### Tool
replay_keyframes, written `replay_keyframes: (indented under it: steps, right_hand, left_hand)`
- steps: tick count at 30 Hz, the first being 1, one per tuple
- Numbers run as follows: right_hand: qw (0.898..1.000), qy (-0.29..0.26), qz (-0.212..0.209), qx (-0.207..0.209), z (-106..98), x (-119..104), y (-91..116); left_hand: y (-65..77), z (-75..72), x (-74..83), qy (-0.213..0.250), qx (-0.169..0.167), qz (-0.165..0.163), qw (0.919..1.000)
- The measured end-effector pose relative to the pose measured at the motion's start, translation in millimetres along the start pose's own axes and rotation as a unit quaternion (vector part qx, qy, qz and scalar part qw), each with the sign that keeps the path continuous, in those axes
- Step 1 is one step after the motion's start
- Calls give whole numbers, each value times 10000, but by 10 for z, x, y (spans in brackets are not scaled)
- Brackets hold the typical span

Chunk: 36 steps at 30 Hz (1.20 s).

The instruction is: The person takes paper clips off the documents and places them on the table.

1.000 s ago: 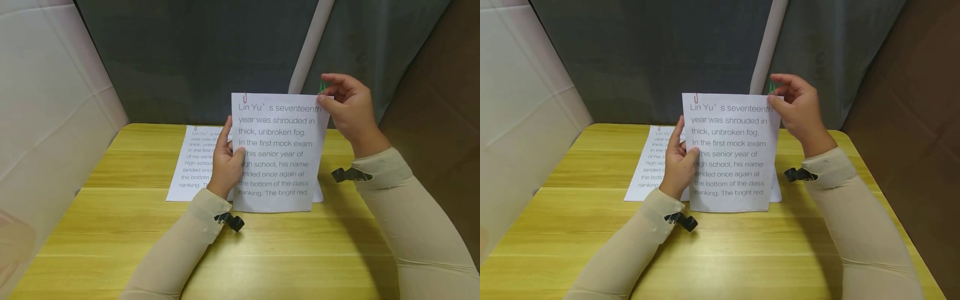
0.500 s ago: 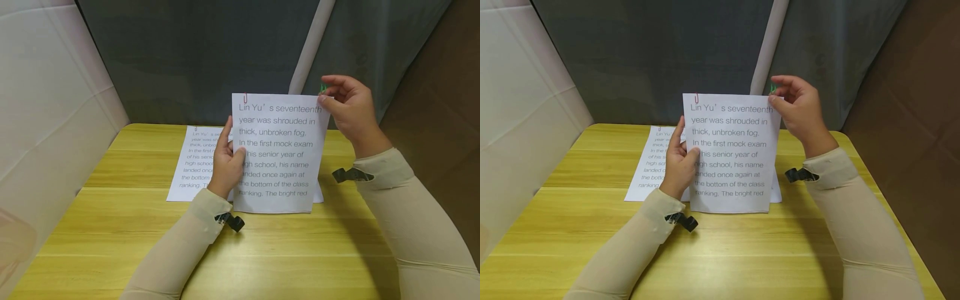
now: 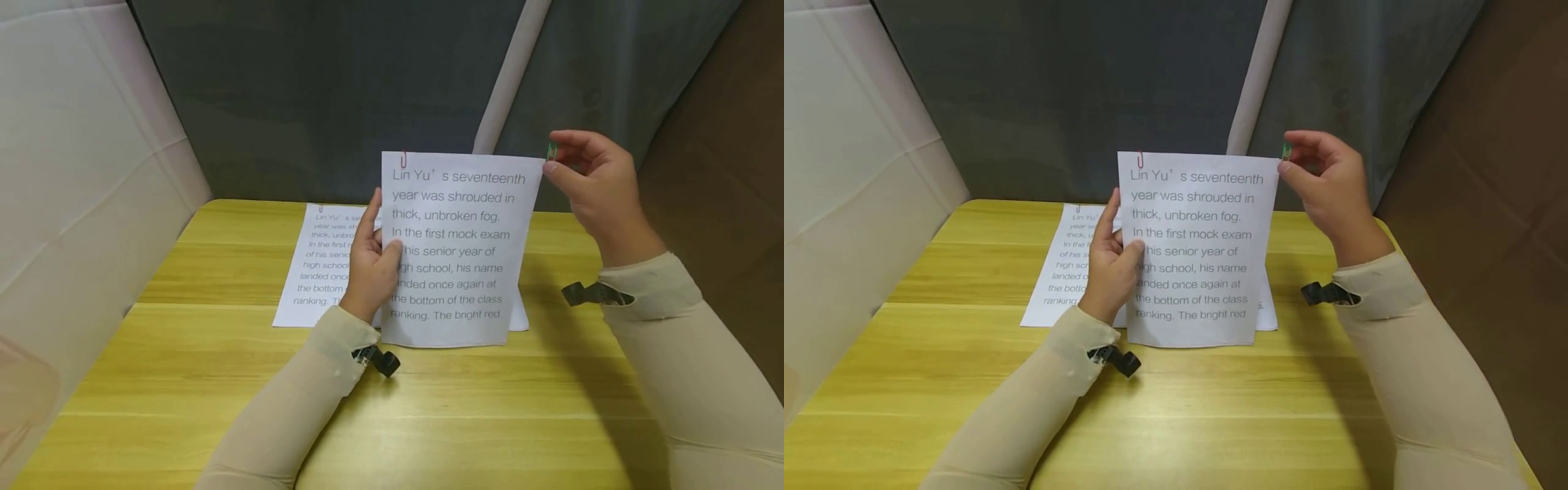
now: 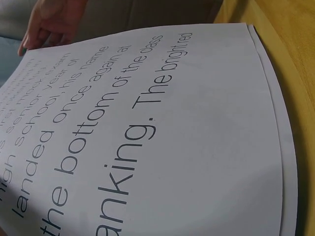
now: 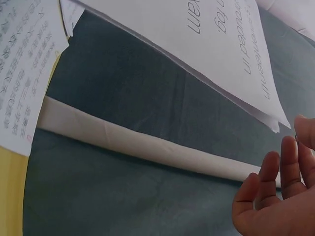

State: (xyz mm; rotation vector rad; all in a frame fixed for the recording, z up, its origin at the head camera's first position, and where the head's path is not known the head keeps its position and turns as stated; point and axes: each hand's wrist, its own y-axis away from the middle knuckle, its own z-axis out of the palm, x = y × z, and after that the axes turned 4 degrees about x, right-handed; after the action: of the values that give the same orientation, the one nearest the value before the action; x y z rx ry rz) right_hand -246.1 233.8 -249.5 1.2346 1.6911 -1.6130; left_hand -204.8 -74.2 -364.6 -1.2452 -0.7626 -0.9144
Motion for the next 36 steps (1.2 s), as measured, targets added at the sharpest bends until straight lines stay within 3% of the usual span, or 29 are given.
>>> replay_keyframes:
  steps: [10, 14, 19, 36]
  right_hand:
    - [9998, -76, 24, -165, -204, 52, 272]
    - [9987, 341, 167, -352, -253, 88, 415]
    - [9913, 1047, 400, -696, -295, 174, 586]
    - [9690, 1581, 475, -1839, -365, 553, 1176]
  left_hand:
    - [9, 4, -2, 13, 3, -30, 10000]
    - [17, 11, 1, 32, 14, -58, 10000]
    - [8, 13, 7, -28, 29, -47, 10000]
    - [1, 14, 30, 81, -12, -57, 10000]
